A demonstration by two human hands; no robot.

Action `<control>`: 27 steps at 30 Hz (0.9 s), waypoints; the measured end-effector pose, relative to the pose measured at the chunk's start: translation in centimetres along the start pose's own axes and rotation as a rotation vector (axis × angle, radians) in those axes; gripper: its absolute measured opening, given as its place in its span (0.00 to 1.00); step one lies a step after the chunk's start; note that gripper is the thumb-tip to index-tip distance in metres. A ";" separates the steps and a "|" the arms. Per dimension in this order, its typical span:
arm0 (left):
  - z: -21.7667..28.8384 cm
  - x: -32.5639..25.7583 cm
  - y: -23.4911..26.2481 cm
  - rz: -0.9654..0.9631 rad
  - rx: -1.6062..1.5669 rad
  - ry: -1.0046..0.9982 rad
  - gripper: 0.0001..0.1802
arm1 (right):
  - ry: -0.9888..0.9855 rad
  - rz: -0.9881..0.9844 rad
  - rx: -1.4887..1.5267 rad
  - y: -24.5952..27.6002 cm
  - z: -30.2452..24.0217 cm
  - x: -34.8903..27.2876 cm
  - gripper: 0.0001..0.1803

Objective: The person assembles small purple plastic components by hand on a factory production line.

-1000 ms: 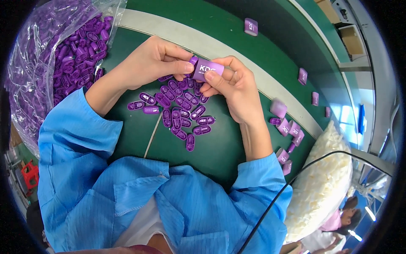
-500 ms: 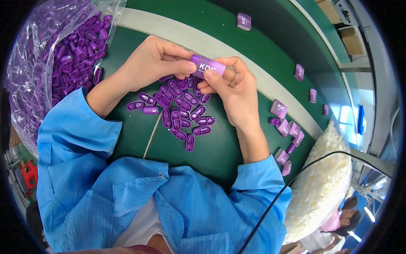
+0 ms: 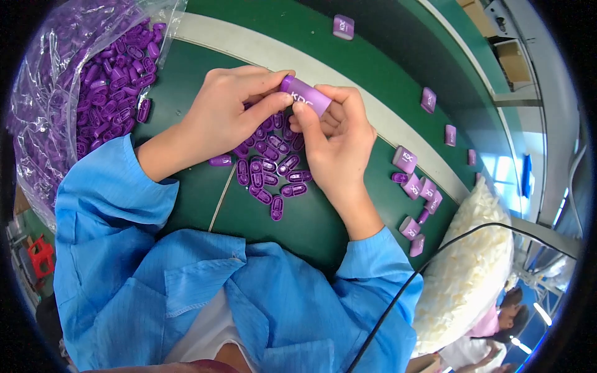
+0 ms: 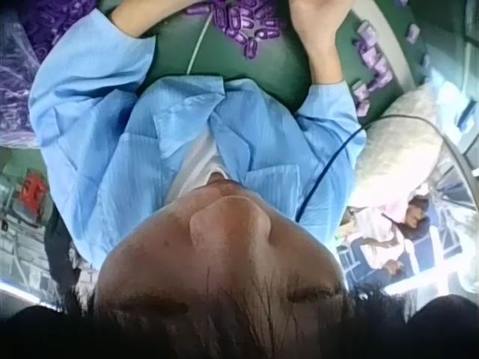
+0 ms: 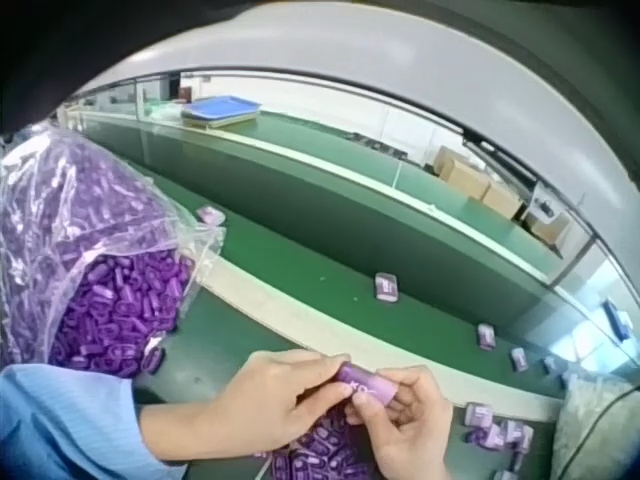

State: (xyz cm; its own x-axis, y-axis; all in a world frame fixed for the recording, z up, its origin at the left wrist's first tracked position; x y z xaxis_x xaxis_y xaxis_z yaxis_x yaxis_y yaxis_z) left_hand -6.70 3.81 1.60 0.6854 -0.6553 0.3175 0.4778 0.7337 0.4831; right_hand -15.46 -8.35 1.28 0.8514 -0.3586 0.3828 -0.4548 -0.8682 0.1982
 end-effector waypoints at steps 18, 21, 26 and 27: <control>-6.8 5.3 4.0 0.461 0.562 -0.187 0.11 | 0.192 -0.061 -0.871 1.3 6.1 11.6 0.18; -8.0 4.6 5.0 0.298 0.421 0.012 0.10 | 0.201 0.016 -0.736 2.0 5.3 9.2 0.15; -10.0 8.8 6.5 0.491 0.543 -0.042 0.12 | -0.168 -0.205 -0.233 3.7 4.2 5.9 0.15; -9.4 9.9 7.2 0.429 0.524 0.072 0.14 | -0.201 -0.398 -0.267 3.9 3.9 5.0 0.14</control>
State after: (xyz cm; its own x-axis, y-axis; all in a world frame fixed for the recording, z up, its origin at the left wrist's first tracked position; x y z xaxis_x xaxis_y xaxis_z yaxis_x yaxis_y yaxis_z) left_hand 8.71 4.29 0.58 0.7984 -0.2989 0.5227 -0.1614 0.7301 0.6640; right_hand -11.96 -14.88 0.46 0.9934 -0.1003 0.0552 -0.1143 -0.8423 0.5268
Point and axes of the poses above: each hand's wrist, its own x-axis towards the middle knuckle, its own y-axis out of the back of the hand, z = x × y, the point moved 4 cm from there along x, towards the middle knuckle, and after that the axes turned 9 degrees about y, right-handed, at the moved point
